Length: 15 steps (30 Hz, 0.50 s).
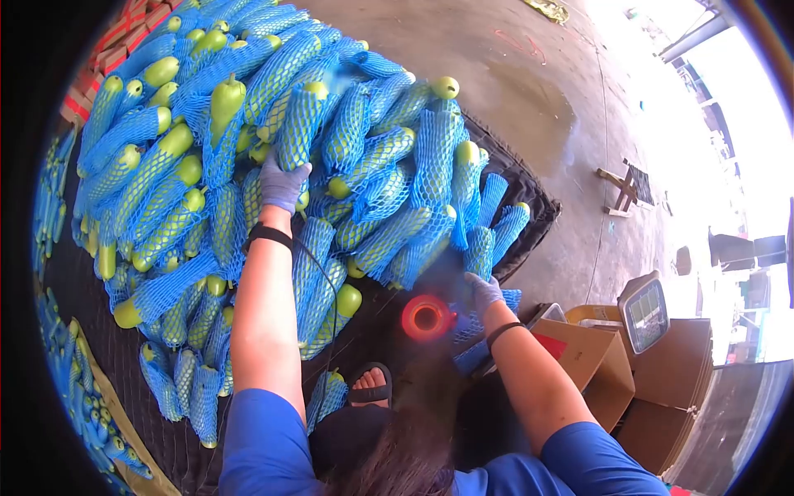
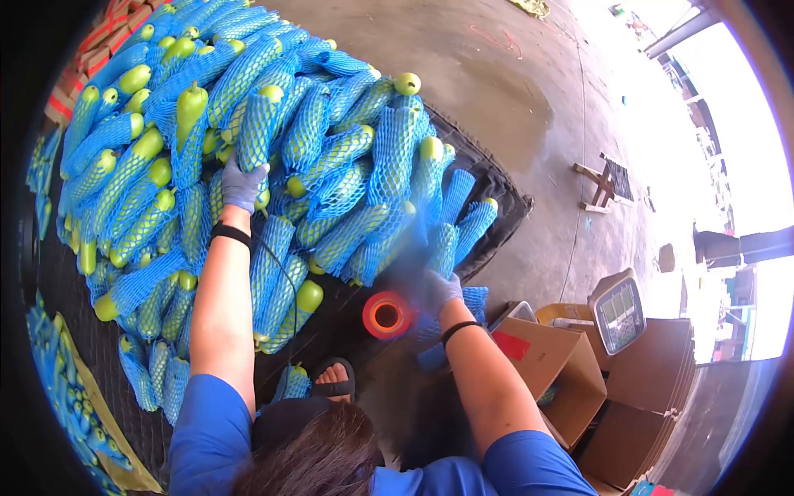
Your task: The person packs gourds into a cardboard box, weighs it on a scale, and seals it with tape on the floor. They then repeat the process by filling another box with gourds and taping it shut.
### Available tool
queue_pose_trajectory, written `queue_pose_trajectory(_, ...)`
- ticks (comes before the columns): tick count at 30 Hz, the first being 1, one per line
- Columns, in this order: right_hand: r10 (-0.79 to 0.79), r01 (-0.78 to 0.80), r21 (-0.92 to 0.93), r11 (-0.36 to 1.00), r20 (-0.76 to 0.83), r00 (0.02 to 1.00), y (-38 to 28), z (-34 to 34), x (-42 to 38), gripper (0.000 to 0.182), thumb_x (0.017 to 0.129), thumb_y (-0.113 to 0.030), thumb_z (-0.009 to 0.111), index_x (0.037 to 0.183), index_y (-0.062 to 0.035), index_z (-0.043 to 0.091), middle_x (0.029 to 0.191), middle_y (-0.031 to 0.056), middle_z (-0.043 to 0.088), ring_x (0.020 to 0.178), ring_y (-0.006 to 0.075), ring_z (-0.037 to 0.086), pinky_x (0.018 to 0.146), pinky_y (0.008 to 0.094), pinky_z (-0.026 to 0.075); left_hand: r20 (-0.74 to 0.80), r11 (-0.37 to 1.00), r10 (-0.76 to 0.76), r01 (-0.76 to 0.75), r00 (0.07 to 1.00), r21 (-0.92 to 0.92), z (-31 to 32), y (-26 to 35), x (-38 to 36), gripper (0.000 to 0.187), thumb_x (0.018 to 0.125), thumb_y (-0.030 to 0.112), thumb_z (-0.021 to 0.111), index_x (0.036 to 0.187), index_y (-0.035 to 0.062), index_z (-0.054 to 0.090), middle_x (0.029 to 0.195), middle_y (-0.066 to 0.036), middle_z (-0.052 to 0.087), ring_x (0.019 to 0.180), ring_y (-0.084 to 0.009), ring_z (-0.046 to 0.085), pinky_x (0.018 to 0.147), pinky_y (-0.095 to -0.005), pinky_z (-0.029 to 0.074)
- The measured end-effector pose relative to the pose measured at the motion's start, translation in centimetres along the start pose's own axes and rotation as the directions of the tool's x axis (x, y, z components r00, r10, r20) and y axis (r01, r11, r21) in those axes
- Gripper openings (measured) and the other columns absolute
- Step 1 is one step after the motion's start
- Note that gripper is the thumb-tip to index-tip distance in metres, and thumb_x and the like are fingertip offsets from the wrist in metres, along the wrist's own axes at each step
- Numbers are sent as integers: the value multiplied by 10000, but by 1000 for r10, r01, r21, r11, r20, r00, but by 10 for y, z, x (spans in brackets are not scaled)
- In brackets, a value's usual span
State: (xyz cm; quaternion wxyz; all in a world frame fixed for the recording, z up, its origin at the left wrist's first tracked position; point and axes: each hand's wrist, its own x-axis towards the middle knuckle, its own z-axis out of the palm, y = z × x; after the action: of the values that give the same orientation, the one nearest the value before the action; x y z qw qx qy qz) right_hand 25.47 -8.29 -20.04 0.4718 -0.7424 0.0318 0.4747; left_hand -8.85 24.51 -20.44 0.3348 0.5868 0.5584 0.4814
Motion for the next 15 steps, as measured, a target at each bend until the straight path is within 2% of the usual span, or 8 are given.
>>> queue_pose_trajectory(1,23,-23,-56,998,-9,1000,5,0,7,570,810,-220,769,1293,-46,521,1098,150,652,928,287,656,764,429,533,44,953,1,12,999,-302,-6,-8,-1,754,642,255,841,1291,-1,553,1124,-103,650,1035,-223,625,942,-369,493)
queue_pose_trajectory(2,5,-2,-253,968,11,1000,13,-4,21,636,790,-278,767,1329,-60,508,1164,172,635,1010,296,642,850,413,512,41,954,-5,17,999,-299,-12,-17,-3,754,642,255,841,1291,-1,553,1124,-103,650,1035,-223,625,942,-369,493)
queue_pose_trajectory(5,-158,33,-821,571,-70,985,39,-23,92,786,740,-396,753,1406,-80,482,1377,222,549,1245,346,579,1040,395,464,93,773,73,2,993,-634,-37,-12,-10,674,682,259,823,1269,56,561,1124,-42,619,995,-159,595,911,-345,500)
queue_pose_trajectory(6,-201,-172,-829,533,-322,925,-19,25,17,730,764,-364,737,1390,-69,505,1414,226,507,1293,361,535,1060,401,448,91,776,68,5,994,-631,-41,-12,-10,674,682,259,823,1269,56,561,1124,-42,619,995,-159,595,911,-345,500)
queue_pose_trajectory(10,-812,542,-747,385,5,584,-47,71,25,602,818,-242,713,1365,-79,520,1365,210,515,1224,371,531,1050,434,428,31,816,108,-70,994,-574,-40,-6,-11,703,703,285,810,1306,62,526,1171,-39,605,1036,-159,585,939,-355,486)
queue_pose_trajectory(12,-897,794,-550,259,169,409,-69,121,20,597,813,-223,738,1347,-63,523,1320,211,547,1183,382,542,1024,441,441,-27,815,177,-162,984,-556,-28,-8,3,767,674,276,841,1319,65,482,1160,-38,592,1022,-156,583,935,-355,493)
queue_pose_trajectory(14,-890,857,-501,119,330,316,-98,178,-5,662,799,-263,787,1363,-49,516,1309,223,569,1230,382,525,1049,430,428,-56,803,150,-154,987,-576,-8,-1,14,820,655,302,857,1326,53,455,1178,-52,576,1036,-153,562,948,-361,483)
queue_pose_trajectory(15,-848,849,-488,201,347,400,-107,205,-14,729,791,-316,802,1391,-45,491,1312,229,576,1259,384,511,1065,431,414,-33,807,140,-133,990,-576,-2,9,18,814,657,294,855,1324,51,455,1172,-54,574,1037,-156,558,949,-360,481)
